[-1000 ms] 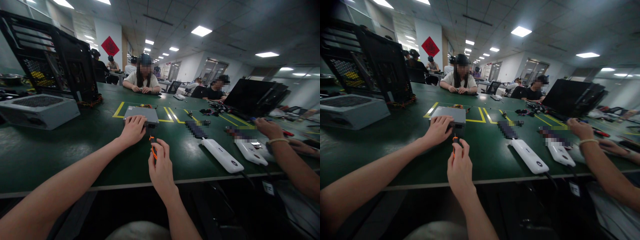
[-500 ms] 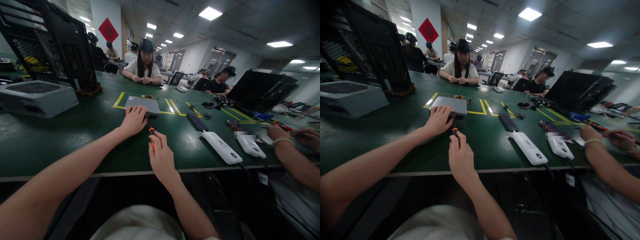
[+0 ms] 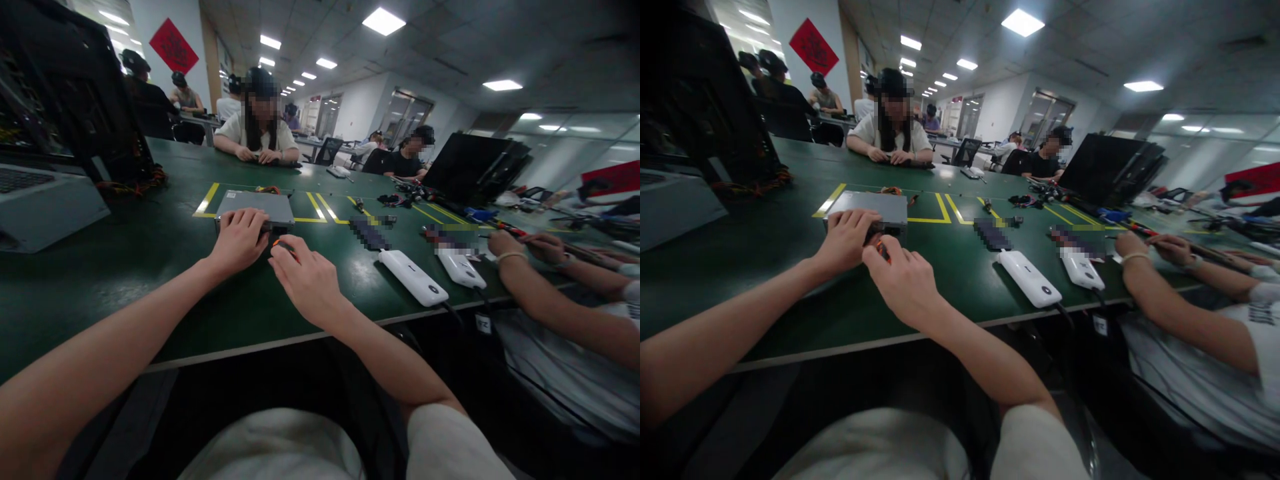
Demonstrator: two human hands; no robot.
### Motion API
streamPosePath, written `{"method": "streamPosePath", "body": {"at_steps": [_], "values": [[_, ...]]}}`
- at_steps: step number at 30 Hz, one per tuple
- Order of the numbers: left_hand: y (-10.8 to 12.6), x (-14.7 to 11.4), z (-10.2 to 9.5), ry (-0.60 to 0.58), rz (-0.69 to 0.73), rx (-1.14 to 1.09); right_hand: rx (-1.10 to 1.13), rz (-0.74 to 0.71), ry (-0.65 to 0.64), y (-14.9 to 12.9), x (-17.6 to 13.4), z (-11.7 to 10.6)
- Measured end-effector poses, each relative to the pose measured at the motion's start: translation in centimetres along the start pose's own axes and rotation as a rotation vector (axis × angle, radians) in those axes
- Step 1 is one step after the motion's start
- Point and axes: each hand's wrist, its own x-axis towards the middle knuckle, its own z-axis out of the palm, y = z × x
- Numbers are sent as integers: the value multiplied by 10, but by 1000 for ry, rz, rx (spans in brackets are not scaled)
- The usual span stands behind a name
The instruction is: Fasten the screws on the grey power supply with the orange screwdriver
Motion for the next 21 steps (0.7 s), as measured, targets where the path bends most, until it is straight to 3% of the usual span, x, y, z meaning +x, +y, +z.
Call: {"method": "streamPosePath", "body": {"at_steps": [9, 17, 21], "values": [[-1, 2, 7, 18, 1, 29, 151, -24, -124, -4, -12, -4], [3, 3, 5, -1, -23, 8, -8, 91, -18, 5, -14, 0], [4, 3, 5, -4, -24, 29, -28, 46, -21, 2, -18, 1]]}}
